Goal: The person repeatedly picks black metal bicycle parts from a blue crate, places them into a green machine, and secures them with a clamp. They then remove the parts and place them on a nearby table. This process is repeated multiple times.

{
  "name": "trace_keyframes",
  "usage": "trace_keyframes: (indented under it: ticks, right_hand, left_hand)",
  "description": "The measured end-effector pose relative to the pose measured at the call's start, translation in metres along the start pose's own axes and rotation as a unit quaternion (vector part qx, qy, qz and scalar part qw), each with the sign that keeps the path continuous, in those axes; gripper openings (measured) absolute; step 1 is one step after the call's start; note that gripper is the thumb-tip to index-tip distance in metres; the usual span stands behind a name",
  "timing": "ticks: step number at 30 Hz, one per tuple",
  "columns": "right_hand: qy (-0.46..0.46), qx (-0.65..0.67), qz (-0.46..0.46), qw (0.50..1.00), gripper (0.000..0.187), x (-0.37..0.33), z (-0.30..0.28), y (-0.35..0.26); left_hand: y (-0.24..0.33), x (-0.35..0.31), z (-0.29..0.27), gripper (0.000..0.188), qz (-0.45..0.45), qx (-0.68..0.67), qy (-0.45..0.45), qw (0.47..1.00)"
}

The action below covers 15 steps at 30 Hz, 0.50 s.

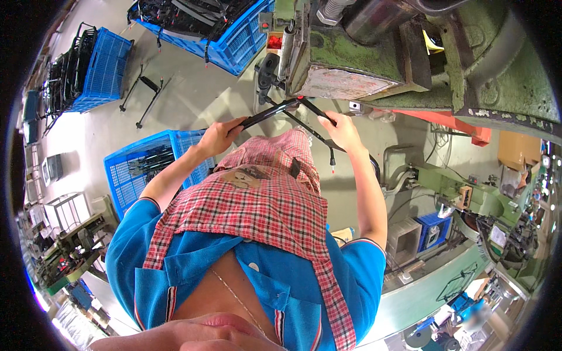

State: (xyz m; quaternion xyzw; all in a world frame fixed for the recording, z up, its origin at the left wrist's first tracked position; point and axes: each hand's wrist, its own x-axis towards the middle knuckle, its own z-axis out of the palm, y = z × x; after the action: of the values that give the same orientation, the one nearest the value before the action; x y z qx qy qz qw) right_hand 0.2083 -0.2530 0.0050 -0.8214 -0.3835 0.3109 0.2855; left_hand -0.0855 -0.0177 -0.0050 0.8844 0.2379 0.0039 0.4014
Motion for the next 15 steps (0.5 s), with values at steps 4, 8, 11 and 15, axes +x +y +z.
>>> trace_keyframes:
  ticks: [4,8,11,15]
  right_hand:
    - [0.006,0.006,-0.003,1.000,0.033,-0.001,0.001,-0.004]
    - [0.010,0.016,-0.011,1.000,0.033,-0.001,0.002,-0.001]
    - [0.012,0.010,-0.009,1.000,0.033,-0.001,0.002,0.000]
    - [0.013,0.020,0.000,1.000,0.029,-0.010,-0.009,-0.018]
  left_hand:
    - [0.002,0.003,-0.005,0.033,-0.007,0.005,-0.017,1.000]
    - [-0.004,0.006,-0.004,0.032,-0.001,0.009,-0.011,1.000]
    - [0.000,0.008,-0.009,0.032,0.000,0.007,-0.016,1.000]
    - [0.009,0.008,-0.023,0.032,-0.011,-0.003,-0.036,0.999]
